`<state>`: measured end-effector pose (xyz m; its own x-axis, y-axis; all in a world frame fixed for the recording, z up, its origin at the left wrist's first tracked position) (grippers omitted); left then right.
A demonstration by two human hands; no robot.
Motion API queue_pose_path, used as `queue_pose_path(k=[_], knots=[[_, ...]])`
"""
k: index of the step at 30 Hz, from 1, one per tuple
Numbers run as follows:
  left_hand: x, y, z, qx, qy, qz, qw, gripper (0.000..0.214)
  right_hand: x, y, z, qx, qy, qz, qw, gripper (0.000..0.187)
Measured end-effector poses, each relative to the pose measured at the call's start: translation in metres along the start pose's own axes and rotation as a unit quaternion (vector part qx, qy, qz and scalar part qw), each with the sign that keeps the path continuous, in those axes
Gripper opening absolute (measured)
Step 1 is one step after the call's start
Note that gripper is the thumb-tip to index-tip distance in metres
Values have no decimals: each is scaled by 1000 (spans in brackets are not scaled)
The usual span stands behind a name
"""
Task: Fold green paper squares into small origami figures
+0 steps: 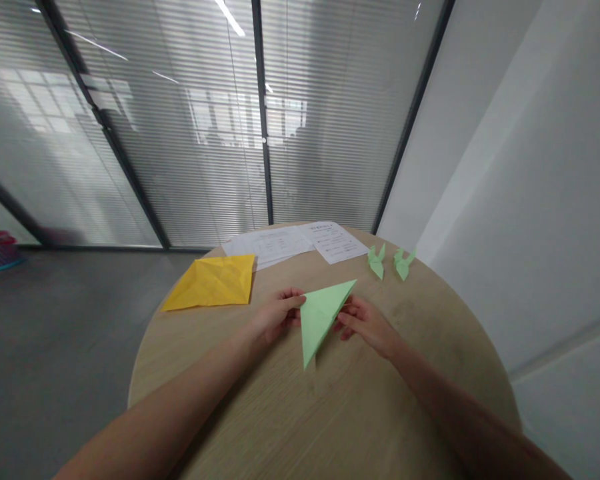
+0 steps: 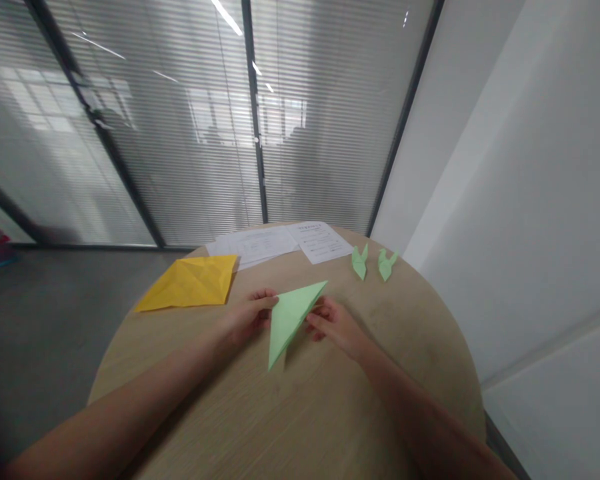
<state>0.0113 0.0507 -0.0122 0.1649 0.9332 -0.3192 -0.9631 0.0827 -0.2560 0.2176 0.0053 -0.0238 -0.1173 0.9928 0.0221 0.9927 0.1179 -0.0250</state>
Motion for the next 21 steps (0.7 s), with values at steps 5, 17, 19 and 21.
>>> queue_pose_path(k=[5, 17, 19, 21], knots=[[1, -1, -5, -6, 15, -8, 1000, 10, -2, -4, -2, -1, 10, -6, 1000, 40], [1, -1, -8, -28, 57, -28, 998, 10, -3, -7, 0, -1, 21, -1, 1000, 43], [1, -1, -8, -24, 58, -30, 998, 9, -3, -7, 0, -4, 27, 3, 1000, 42], [0, -2, -8, -21, 57, -28, 998, 9, -3, -6, -2, -5, 34, 9, 999, 40]])
Point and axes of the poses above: each hand's wrist, its own x-axis towards the middle knuckle, its own y-axis out of the back of the hand, z = x × y, the point moved 3 cm from there along x, towards the middle knuckle, and after that the axes turned 10 degrees about z, right-handed, at the moved point
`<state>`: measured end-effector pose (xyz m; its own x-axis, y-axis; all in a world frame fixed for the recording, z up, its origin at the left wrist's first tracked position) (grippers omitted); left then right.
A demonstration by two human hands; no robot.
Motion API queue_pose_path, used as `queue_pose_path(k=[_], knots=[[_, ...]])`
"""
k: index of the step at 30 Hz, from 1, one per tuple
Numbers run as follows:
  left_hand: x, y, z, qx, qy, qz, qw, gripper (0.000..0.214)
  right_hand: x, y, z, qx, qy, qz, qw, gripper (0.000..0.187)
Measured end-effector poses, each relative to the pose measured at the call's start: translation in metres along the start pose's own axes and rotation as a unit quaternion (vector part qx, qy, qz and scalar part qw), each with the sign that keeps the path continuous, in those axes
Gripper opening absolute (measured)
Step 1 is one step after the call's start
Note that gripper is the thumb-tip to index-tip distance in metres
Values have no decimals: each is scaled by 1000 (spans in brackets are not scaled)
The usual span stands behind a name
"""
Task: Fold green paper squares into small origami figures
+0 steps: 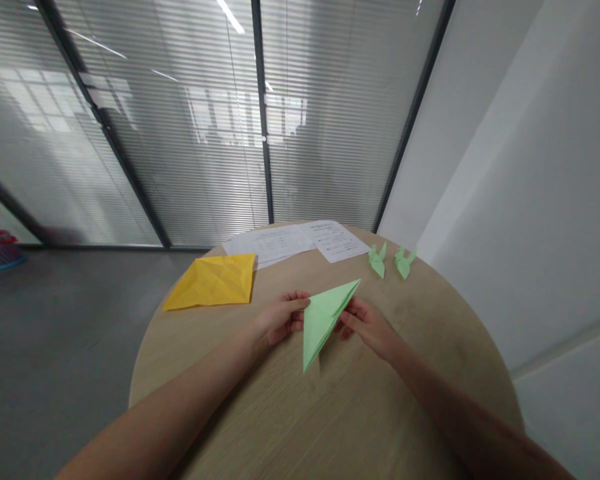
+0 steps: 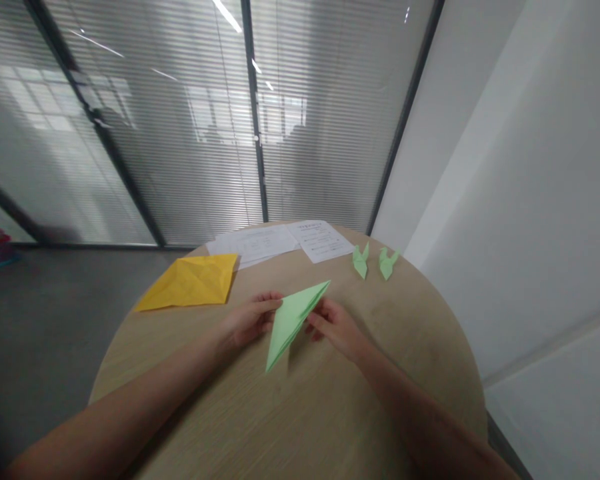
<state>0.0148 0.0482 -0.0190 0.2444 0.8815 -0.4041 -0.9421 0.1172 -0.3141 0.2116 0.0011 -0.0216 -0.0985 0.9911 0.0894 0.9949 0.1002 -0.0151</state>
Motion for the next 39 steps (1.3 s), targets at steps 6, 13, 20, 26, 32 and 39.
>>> queue_pose_path(k=[6, 13, 20, 26, 32, 39], knots=[[0, 0, 0, 0, -2, -4, 1000, 10, -2, -1, -3, 7, 7, 1, 1000, 39], [-1, -1, -1, -2, -3, -3, 1000, 12, -3, -3, -4, 0, 2, -7, 1000, 38], [1, 1, -1, -5, -3, -3, 1000, 11, -4, -4, -5, 5, -4, -16, 1000, 38], [1, 0, -1, -2, -5, -2, 1000, 12, -4, -4, -3, 9, -13, -13, 1000, 42], [-1, -2, 0, 1, -10, -5, 1000, 10, -5, -4, -1, -1, -11, -12, 1000, 41], [2, 0, 0, 6, -18, -9, 1000, 9, -5, -6, -4, 10, -10, -11, 1000, 38]])
Point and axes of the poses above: each hand's wrist, its own x-axis towards the middle knuckle, its own y-axis out of the back of the hand, z = x × y, the point moved 3 cm from there along x, towards the middle knuckle, and after that the axes turned 10 degrees about z, right-handed, at the moved point
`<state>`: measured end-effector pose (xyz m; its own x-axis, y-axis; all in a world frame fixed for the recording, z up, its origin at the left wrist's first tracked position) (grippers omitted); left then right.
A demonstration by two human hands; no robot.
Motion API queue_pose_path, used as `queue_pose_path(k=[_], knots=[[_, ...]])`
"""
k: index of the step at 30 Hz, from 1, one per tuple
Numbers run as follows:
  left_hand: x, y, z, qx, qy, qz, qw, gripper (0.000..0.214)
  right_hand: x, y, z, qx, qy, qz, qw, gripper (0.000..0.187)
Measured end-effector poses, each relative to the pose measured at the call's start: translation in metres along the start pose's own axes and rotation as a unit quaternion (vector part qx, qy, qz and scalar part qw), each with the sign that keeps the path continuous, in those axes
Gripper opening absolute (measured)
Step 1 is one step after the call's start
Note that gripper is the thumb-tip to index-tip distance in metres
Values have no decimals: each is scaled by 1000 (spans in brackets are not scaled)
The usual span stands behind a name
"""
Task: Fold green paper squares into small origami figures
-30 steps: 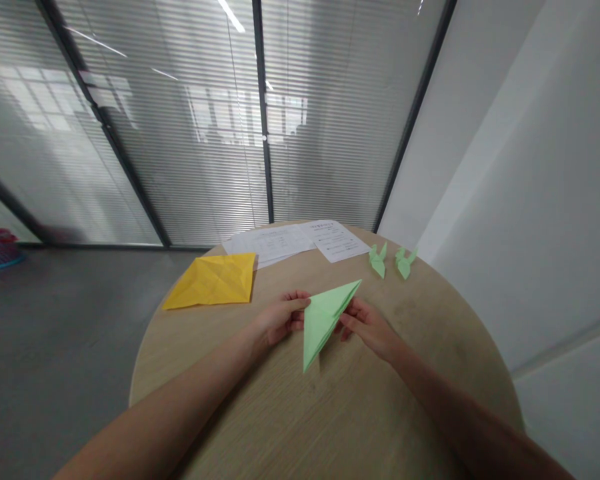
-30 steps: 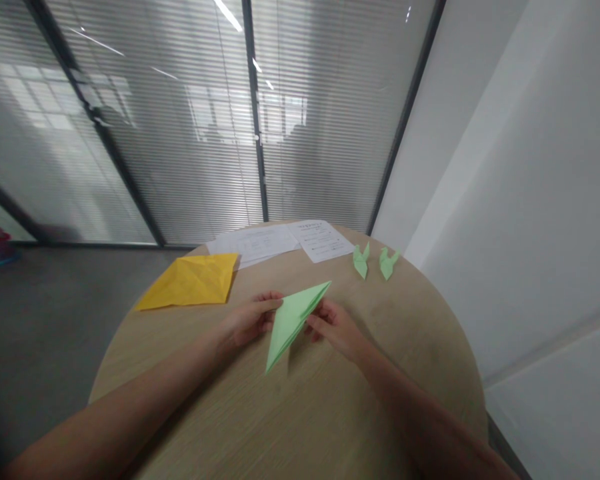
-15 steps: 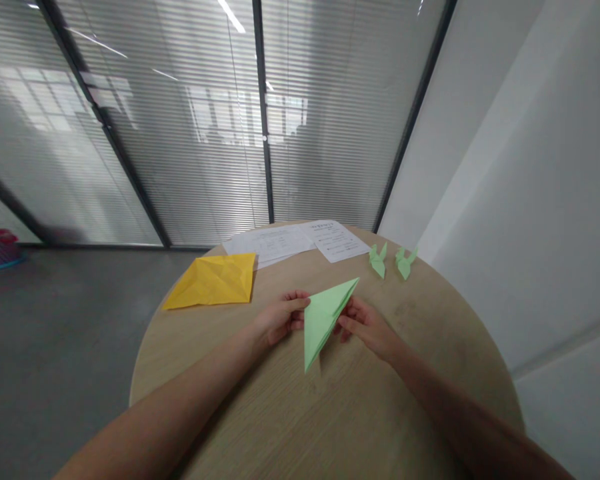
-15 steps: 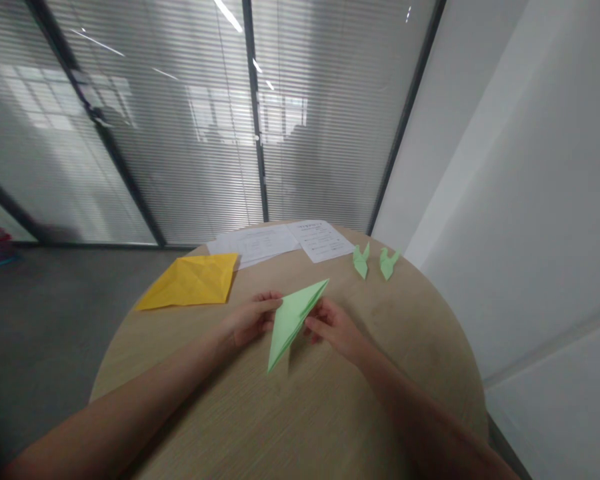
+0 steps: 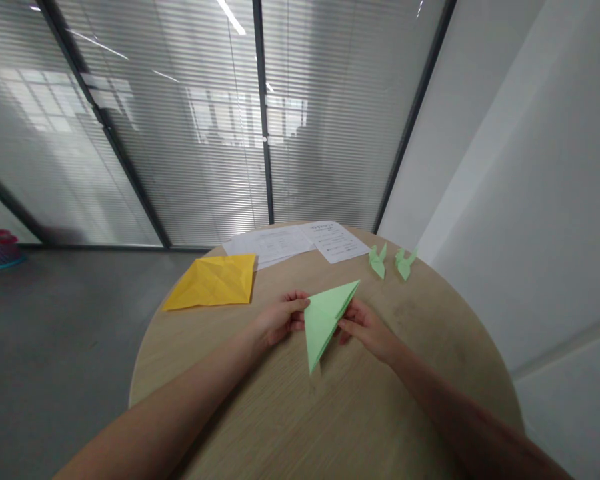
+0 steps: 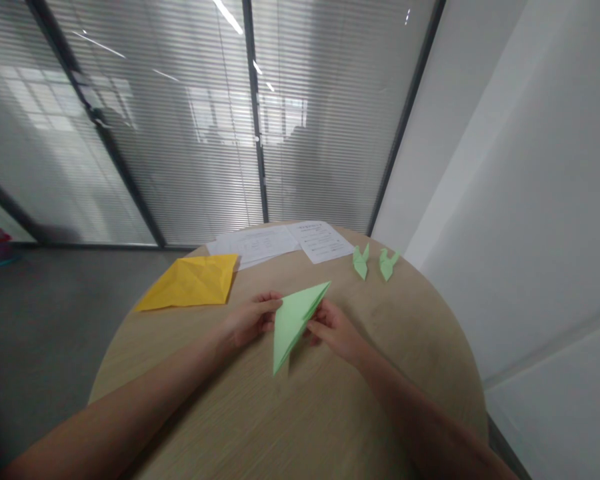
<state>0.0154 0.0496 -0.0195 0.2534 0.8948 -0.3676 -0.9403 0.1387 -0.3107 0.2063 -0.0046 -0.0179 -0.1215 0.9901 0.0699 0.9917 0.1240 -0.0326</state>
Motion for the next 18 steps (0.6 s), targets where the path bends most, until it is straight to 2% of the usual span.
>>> queue_pose_path(k=[8, 14, 16, 18], knots=[[-5, -6, -1, 18, -61, -13, 998, 18, 1, -1, 2, -4, -23, 45, 999, 56], [-6, -10, 0, 52, -111, -23, 992, 29, 4, 0, 7, -79, 42, 45, 995, 33], [-7, -12, 1, 97, -151, -27, 983, 29, 4, -2, 7, -97, 52, 35, 993, 32], [-9, -14, 3, 158, -217, -8, 963, 25, 4, -5, 6, -103, 59, 28, 992, 36]])
Point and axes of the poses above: each hand's wrist, its own x-axis towards the middle knuckle, its own y-axis out of the back of the hand, z = x × y, the point moved 3 cm from there along x, towards the middle knuckle, and after that the axes turned 10 degrees about z, right-handed, at the moved point
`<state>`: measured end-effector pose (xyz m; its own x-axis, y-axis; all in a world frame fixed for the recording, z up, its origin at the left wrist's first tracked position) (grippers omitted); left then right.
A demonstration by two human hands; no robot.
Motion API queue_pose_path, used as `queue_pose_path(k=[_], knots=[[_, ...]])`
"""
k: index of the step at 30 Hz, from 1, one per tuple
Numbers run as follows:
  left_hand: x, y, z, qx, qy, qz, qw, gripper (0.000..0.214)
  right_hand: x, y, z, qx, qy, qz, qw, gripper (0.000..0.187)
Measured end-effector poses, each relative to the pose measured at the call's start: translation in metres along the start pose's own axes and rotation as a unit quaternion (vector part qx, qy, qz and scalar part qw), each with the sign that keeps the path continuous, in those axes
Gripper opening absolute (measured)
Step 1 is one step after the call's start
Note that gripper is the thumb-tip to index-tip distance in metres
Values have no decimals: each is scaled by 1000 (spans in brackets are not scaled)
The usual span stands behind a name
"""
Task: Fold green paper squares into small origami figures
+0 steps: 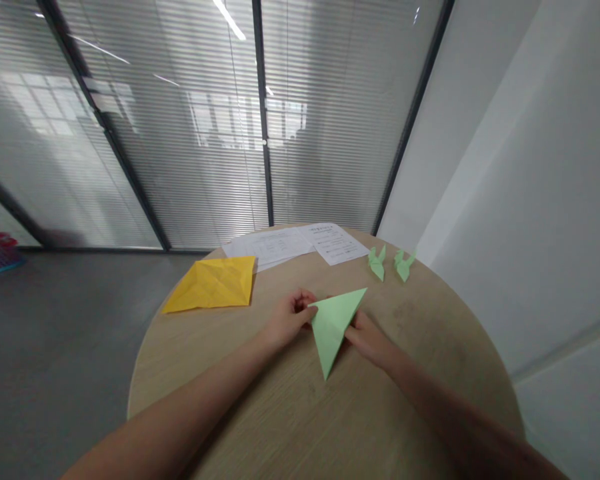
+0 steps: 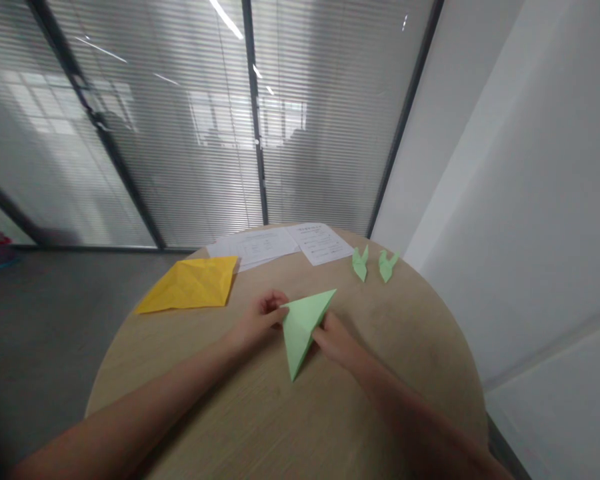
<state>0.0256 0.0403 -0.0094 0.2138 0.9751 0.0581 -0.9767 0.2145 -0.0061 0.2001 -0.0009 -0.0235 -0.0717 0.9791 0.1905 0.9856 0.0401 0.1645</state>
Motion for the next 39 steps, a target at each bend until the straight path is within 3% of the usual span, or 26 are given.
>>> queue_pose_path(k=[5, 13, 23, 27, 33, 39], knots=[[-10, -3, 13, 155, -174, 64, 970, 18, -2, -8, -12, 1, 33, 12, 999, 42], [-27, -13, 30, 257, -247, 51, 933, 18, -2, -6, -7, 26, -3, 89, 996, 39], [-41, -26, 35, 288, -228, -59, 928, 60, -1, -1, -11, 9, -8, 140, 990, 34], [-39, -26, 28, 269, -228, -49, 935, 61, -2, -3, -12, 18, 4, 138, 990, 35], [-31, -21, 22, 243, -248, -3, 938, 58, -6, -5, -18, -10, 31, 162, 986, 50], [-23, -11, 21, 213, -228, 58, 948, 50, -10, -9, -23, -24, 92, 137, 986, 47]])
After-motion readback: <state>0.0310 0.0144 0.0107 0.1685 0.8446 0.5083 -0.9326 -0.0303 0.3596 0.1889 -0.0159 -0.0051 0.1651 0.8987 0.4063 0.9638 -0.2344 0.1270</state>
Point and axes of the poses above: each hand's wrist, its own x-axis towards the middle knuckle, its own y-axis out of the back of the hand, z = x × y, the point moved 3 cm from there along x, towards the middle knuckle, and after that the axes turned 10 degrees about z, right-handed, at the moved point
